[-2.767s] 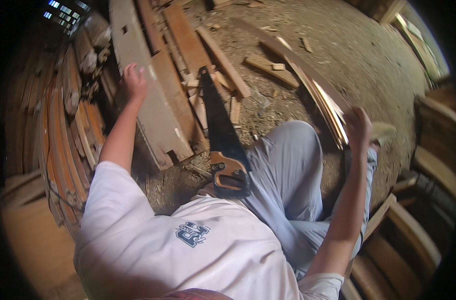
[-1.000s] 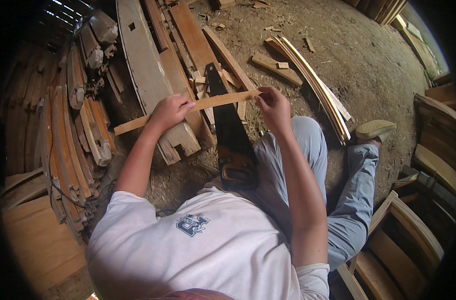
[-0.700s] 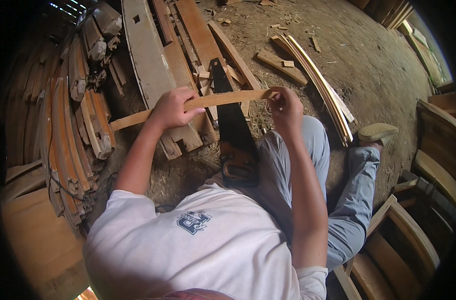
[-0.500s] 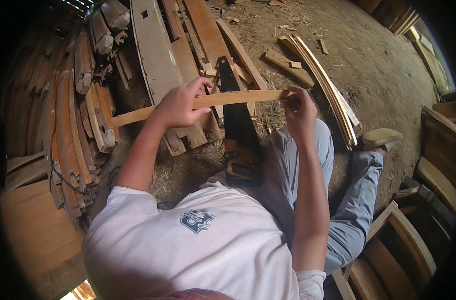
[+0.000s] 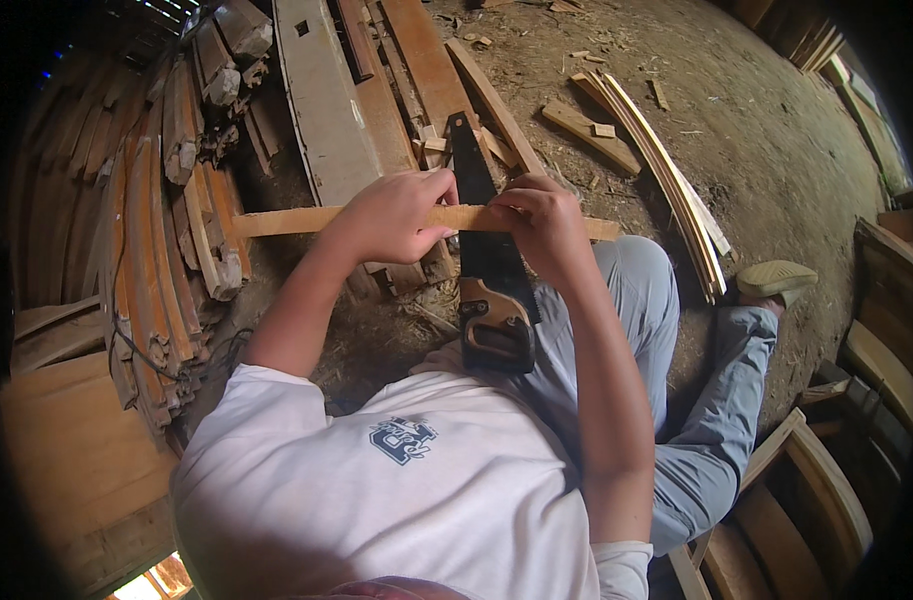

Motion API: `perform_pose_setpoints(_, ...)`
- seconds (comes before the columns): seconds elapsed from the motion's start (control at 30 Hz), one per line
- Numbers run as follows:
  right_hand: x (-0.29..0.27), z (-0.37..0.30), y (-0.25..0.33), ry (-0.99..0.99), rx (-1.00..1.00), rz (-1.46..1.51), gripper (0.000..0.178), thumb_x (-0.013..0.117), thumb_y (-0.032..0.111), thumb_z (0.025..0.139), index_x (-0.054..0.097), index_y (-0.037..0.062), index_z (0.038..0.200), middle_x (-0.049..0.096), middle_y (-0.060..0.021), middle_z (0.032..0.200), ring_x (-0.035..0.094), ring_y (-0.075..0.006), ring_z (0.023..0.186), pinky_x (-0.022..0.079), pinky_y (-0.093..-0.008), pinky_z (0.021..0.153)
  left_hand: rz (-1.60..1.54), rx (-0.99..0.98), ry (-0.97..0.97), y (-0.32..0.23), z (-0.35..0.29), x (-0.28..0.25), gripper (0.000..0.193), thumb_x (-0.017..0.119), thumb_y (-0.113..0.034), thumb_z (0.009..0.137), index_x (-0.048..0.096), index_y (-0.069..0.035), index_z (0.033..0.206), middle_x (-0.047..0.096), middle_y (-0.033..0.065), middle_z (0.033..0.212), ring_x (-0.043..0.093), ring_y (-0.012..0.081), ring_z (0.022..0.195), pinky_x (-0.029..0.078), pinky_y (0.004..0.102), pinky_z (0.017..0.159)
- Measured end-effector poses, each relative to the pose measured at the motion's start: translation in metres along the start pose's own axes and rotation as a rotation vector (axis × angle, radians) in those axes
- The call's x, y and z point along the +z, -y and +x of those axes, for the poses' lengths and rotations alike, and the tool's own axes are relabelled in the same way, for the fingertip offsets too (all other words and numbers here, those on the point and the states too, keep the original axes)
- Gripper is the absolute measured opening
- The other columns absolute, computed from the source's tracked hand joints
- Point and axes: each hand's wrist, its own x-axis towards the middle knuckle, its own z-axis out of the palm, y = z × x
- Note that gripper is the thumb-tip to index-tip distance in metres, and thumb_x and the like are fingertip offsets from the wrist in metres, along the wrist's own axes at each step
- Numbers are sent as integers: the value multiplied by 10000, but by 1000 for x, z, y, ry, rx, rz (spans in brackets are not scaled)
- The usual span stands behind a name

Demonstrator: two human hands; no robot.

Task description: The person sits on the floor of a workshop and uses a hand saw to cut thin wooden strips. They repeatedly pick up strips, position them against a larger piece of wood, and saw them into smaller segments.

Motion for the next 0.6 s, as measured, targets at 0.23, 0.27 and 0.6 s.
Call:
perform_pose_setpoints(0.23, 3, -1, 2, -70, 68, 27, 89, 799, 18, 844, 797, 11, 932, 696, -129, 891, 692, -297, 778, 532, -387, 693, -21, -22, 14, -3, 1, -8, 337, 796, -181, 853, 598, -44, 1089, 707, 187, 993, 674, 428, 1009, 524, 506, 858)
perform_pose_setpoints(0.27, 7, -2, 3, -102, 56, 14, 80, 795, 12, 844, 790, 7, 924, 687, -131, 880, 689, -306, 782, 528, -395, 694, -13, -23, 10, -2, 0, -8, 340, 797, -186, 850, 599, -48, 1090, 709, 184, 993, 676, 424, 1007, 525, 505, 858)
perform_pose_setpoints(0.6, 33, -11, 3, -251, 38, -15, 108, 746, -40, 847, 641, -17, 860, 603, -163, 870, 623, -393, 838, 494, -463, 727, 99, -12, 23, -1, 2, -15, 324, 800, -217, 835, 620, -88, 1072, 727, 152, 983, 693, 402, 991, 532, 505, 850)
